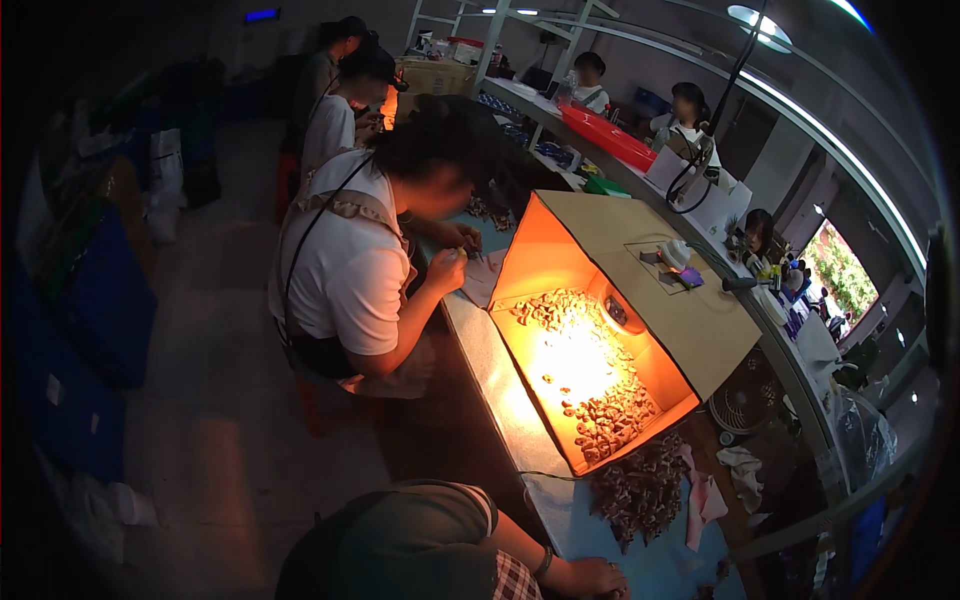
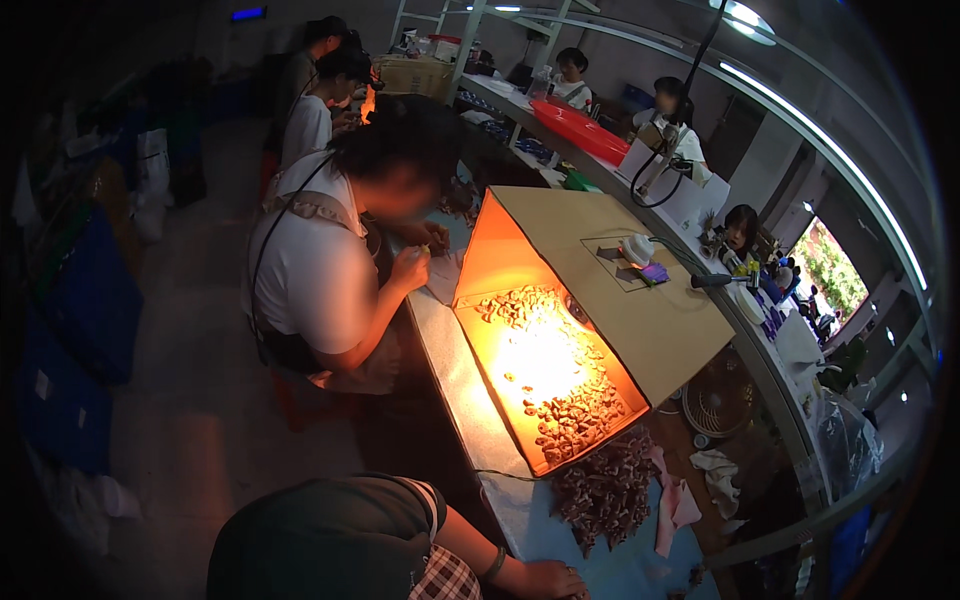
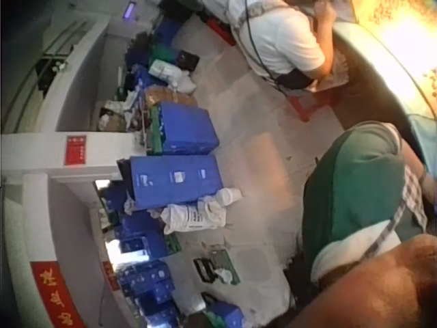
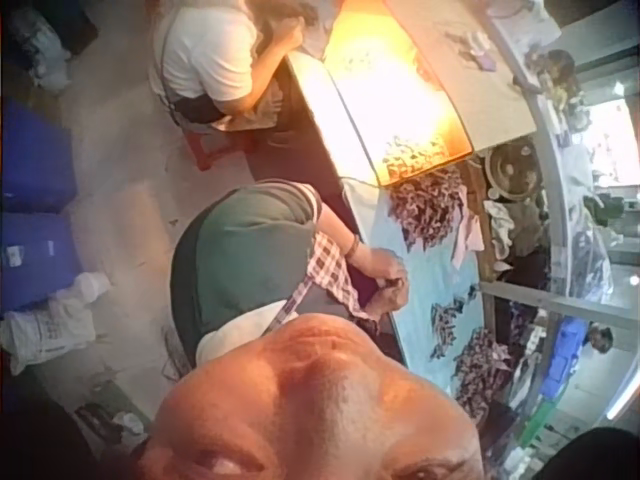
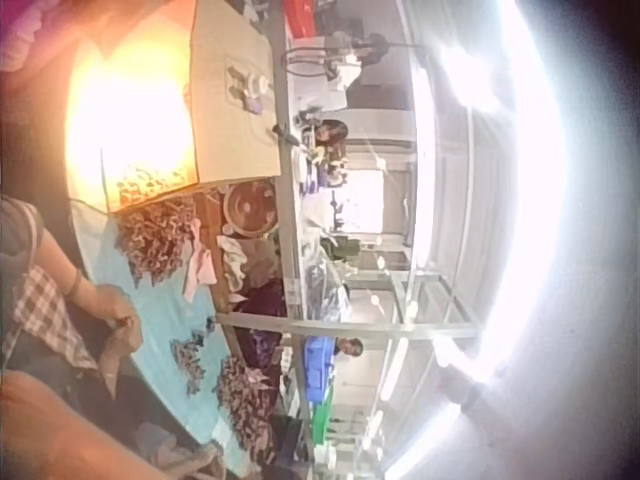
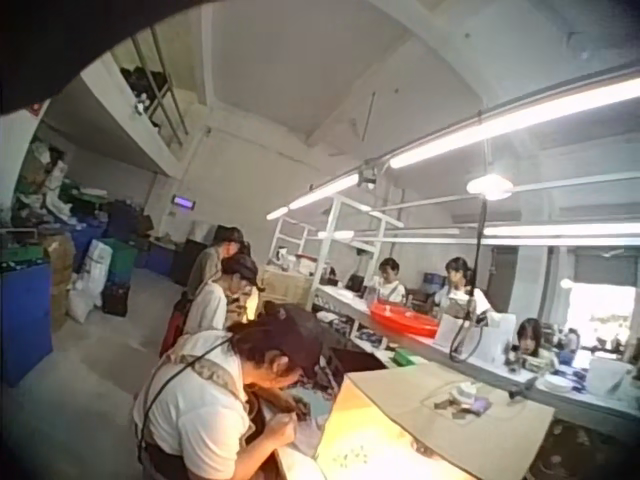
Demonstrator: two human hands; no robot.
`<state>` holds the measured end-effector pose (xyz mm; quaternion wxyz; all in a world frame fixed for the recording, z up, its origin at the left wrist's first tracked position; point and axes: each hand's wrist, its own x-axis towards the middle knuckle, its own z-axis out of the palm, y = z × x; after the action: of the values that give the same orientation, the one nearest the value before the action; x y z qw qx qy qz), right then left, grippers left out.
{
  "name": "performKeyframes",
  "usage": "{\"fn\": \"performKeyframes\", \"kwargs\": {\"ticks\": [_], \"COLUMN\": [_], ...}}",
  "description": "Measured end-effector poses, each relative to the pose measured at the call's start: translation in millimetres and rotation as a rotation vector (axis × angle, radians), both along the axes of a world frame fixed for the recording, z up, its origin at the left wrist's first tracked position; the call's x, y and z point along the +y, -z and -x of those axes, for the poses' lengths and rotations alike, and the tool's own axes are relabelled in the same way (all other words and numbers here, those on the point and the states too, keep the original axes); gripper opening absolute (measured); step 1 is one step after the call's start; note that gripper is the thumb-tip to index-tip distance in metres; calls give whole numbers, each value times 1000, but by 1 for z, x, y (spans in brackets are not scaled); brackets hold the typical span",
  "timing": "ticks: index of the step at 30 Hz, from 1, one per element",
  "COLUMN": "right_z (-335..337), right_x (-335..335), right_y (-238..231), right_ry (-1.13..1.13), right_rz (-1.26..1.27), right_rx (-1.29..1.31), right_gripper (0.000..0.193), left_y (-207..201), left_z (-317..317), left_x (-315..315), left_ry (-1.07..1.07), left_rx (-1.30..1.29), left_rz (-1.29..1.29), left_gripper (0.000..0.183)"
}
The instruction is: The recorder is assembling and gluing small plastic figurine components at a factory assembly station.
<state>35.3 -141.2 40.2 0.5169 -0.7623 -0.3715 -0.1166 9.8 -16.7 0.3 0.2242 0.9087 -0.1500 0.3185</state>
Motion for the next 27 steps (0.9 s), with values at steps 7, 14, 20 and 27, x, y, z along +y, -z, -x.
{"fn": "performKeyframes", "kwargs": {"ticks": [7,14,20,27], "right_z": [-13,-26,-34,-31], "right_x": [-14,-14,-9,-29], "right_y": [40,40,40,43], "right_ry": [168,209,235,268], "right_rz": [-21,288,282,232], "right_rx": [-376,-347,-346,-269], "right_gripper": [45,32,23,36], "left_y": [-5,8,-1,-5], "left_z": [9,-8,-9,-13], "left_x": [-8,-1,9,-7], "left_ry": [72,-12,-82,-33], "left_rx": [57,-52,12,76], "left_rz": [51,149,15,-20], "left_gripper": [35,22,29,33]}}
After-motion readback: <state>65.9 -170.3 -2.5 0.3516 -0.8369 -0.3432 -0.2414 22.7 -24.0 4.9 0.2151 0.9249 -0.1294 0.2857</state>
